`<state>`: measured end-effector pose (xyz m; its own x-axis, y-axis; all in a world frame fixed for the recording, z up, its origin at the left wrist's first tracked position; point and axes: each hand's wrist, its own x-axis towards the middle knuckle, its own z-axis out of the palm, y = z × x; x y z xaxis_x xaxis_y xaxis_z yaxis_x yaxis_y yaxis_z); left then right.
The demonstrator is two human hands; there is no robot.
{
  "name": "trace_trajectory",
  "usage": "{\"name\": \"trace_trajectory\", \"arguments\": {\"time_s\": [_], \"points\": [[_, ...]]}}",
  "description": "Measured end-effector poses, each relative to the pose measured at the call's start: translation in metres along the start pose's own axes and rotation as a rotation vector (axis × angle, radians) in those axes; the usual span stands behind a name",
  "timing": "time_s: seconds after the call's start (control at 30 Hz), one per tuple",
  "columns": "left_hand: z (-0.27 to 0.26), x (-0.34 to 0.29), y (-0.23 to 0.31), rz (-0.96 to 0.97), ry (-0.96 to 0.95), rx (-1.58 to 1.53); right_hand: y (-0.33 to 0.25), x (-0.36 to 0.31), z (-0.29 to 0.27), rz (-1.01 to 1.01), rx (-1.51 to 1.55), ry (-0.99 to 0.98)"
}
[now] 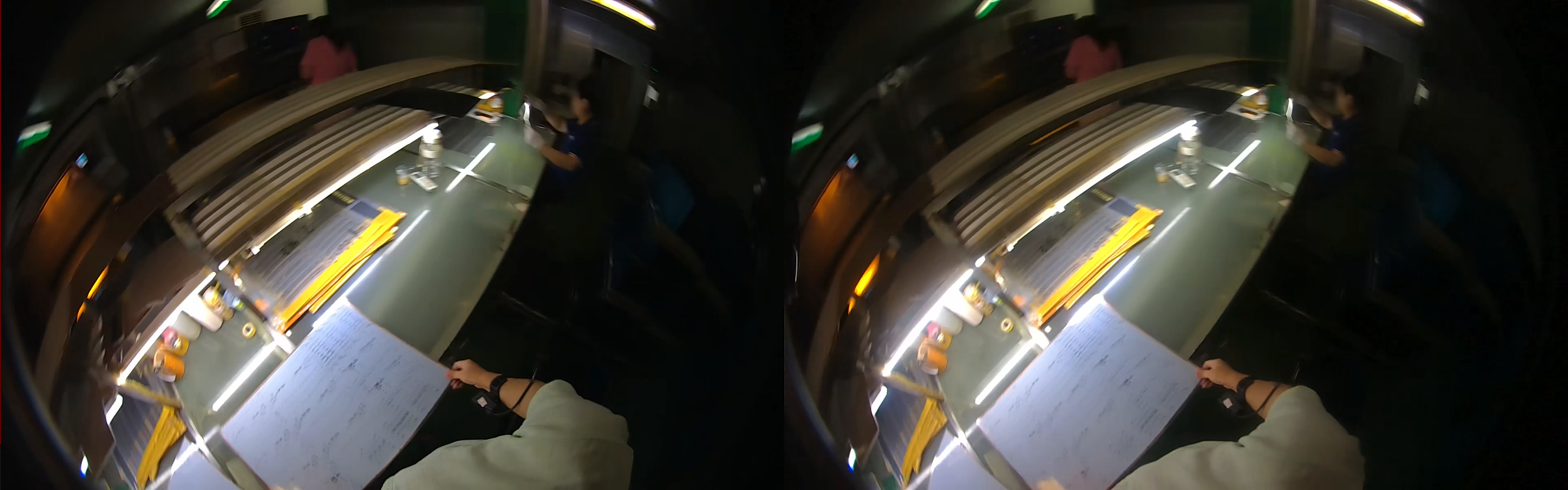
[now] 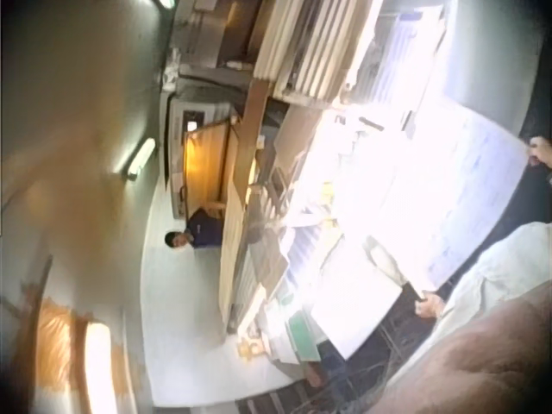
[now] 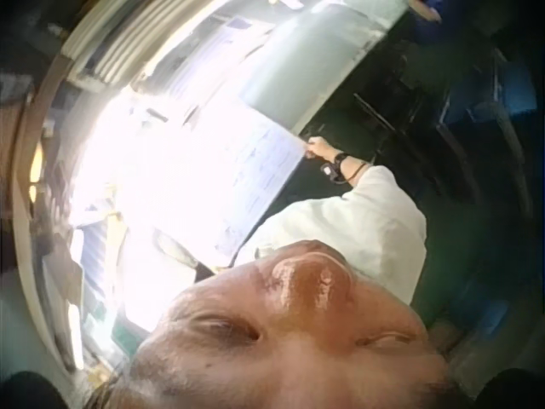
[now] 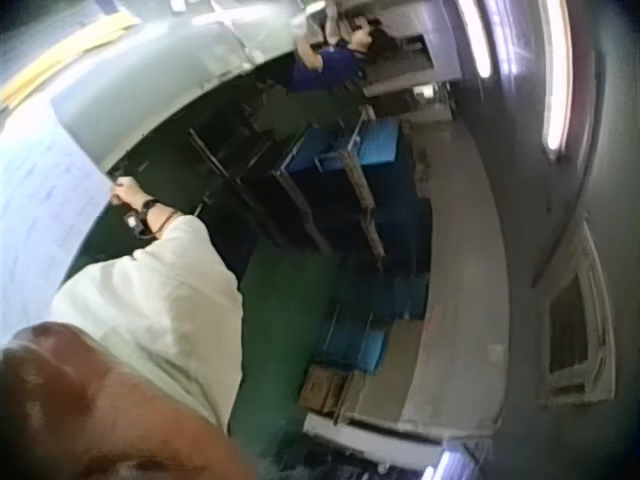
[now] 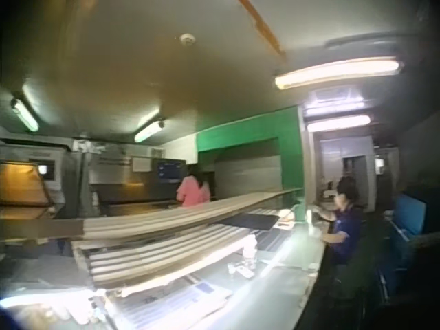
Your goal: Inspecting and organizing large printed circuit or technical sheets in a factory setting.
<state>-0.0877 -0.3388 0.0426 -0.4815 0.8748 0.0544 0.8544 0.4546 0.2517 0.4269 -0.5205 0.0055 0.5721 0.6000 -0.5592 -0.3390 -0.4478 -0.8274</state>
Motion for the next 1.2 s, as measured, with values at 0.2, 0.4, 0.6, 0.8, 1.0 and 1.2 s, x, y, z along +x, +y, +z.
{"name": "trace_trajectory", "arguments": {"time_s": [0.2,0.4,0.6,0.8,1.0,1.2], "points": [[0.101,0.040,-0.073,-0.507,-0.535,-1.036,0.006,-0.005,-0.019,0.193,0.093,-0.077],[0.099,0.028,-0.045,-0.810,-0.467,-1.489,0.004,-0.006,-0.032,0.112,-0.142,-0.069],[0.087,0.039,-0.041,-0.345,-0.535,-0.233,-0.007,-0.008,-0.035,0.063,-0.299,-0.151],[0.068,0.038,-0.035,-0.927,-0.474,-1.209,-0.011,0.076,-0.058,0.328,0.072,-0.471],[0.016,0.040,-0.005,-0.885,-0.502,-0.638,-0.153,-0.028,-0.001,-0.209,-0.237,-0.587],[0.022,0.045,-0.023,-0.660,-0.558,-1.304,-0.277,-0.147,0.009,-0.260,-0.565,-0.463]]}}
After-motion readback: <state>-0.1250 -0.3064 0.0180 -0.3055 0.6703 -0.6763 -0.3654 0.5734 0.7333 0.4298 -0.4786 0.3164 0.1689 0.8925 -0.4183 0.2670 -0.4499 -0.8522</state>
